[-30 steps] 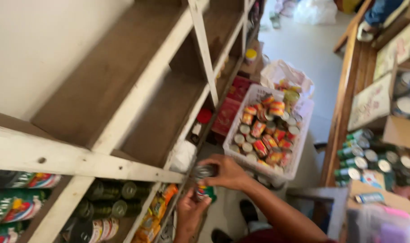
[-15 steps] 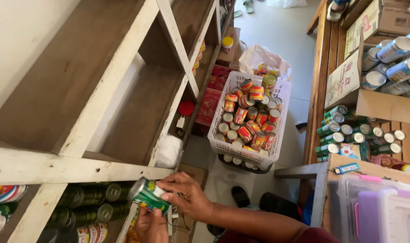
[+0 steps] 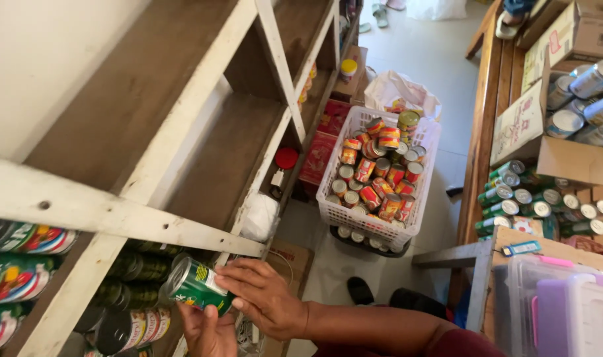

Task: Stocking shelves with various canned goods from a plastic bin.

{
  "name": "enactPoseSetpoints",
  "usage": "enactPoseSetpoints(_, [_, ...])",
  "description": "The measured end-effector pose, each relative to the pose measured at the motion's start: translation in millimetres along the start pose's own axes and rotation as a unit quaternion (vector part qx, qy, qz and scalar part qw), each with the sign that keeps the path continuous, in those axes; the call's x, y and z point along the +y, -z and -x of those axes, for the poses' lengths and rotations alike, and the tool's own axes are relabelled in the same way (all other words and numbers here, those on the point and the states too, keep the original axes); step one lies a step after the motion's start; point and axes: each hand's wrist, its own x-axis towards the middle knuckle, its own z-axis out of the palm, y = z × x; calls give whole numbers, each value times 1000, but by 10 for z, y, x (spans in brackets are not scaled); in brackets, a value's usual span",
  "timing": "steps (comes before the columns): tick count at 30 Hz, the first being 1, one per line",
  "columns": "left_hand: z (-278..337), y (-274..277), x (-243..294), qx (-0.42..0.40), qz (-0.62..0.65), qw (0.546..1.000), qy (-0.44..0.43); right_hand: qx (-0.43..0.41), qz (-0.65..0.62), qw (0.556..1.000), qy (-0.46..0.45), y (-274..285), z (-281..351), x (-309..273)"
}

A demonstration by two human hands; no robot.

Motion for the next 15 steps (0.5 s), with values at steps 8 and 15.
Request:
enactPoseSetpoints(8, [86,-286,297,2,-25,1000,13,-90,-62,994,-9,-101,-342,-147])
enactPoseSetpoints(15, [87,-467,435,-9,-1,1000,12,-153,-154,976,-12,-287,-426,-59])
